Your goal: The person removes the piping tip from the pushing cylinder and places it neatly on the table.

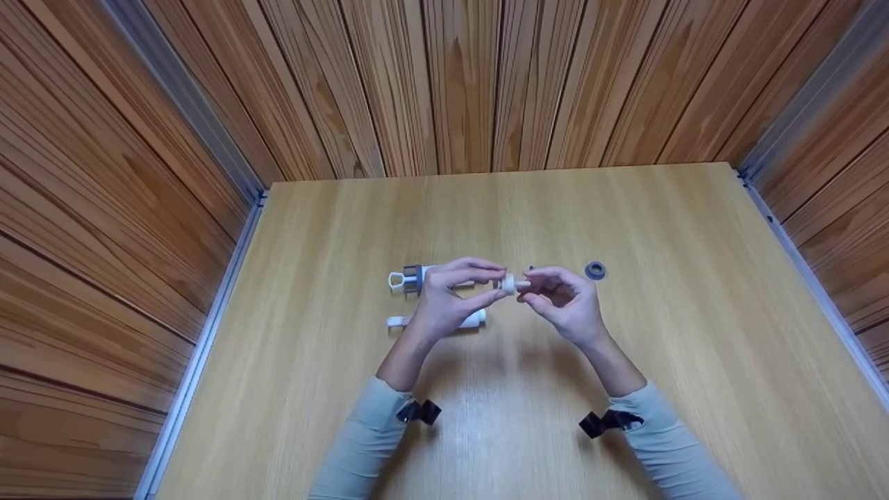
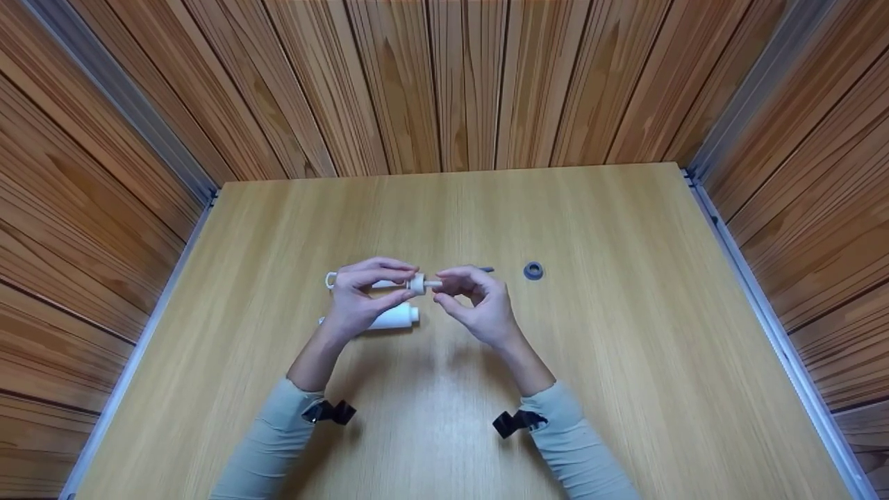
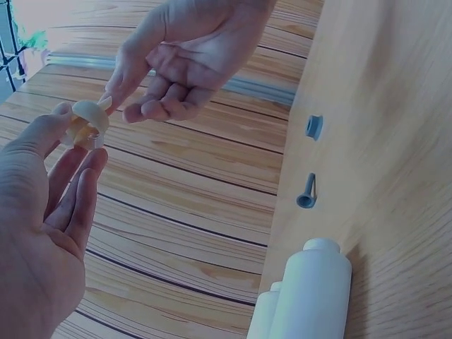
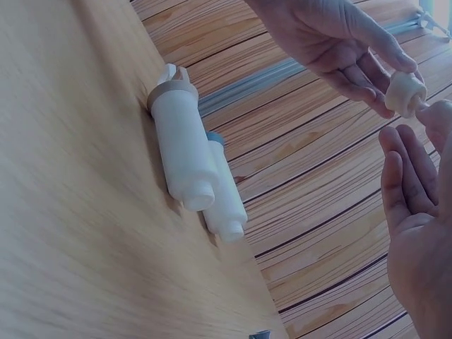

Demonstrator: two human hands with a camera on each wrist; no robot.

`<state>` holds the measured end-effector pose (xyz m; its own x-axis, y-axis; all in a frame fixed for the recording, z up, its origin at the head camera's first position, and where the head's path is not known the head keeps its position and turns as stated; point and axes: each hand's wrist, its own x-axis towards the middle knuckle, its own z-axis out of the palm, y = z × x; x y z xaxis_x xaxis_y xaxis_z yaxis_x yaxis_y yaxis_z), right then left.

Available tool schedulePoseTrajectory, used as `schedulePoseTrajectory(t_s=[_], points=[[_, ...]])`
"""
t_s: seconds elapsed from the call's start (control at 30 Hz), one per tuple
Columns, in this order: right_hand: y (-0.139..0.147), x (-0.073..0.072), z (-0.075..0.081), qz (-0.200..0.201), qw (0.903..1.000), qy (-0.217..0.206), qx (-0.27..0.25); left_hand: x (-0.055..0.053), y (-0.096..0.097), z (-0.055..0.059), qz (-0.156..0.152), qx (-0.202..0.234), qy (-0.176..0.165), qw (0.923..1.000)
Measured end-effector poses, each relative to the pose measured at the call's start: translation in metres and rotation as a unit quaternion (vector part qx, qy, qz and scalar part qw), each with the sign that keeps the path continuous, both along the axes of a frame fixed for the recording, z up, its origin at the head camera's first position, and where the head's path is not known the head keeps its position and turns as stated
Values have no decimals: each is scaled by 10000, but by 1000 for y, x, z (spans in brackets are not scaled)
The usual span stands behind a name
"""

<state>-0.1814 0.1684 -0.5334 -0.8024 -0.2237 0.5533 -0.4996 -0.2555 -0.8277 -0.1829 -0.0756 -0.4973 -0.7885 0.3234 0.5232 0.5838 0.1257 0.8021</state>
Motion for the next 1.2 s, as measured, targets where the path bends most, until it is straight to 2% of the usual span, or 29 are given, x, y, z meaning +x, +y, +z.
schedulePoseTrajectory(t_s=[0.27, 0.53, 0.77, 1.03, 1.2], points=[[-6, 1, 4, 63, 9999, 87, 8, -2, 5, 0, -113, 150, 244, 9995], [-9, 2, 5, -26, 9998, 185, -7, -1, 8, 3, -212, 163, 188, 9995], [-8, 2, 4, -18, 9998, 179, 21, -1, 8, 0, -244, 187, 131, 9994], [-7, 0, 4, -26, 9999, 152, 18, -1, 8, -3, -104, 115, 154, 9998], [-6, -1, 7, -172, 9998, 105, 9, -2, 8, -4, 29, 74, 135, 9999]])
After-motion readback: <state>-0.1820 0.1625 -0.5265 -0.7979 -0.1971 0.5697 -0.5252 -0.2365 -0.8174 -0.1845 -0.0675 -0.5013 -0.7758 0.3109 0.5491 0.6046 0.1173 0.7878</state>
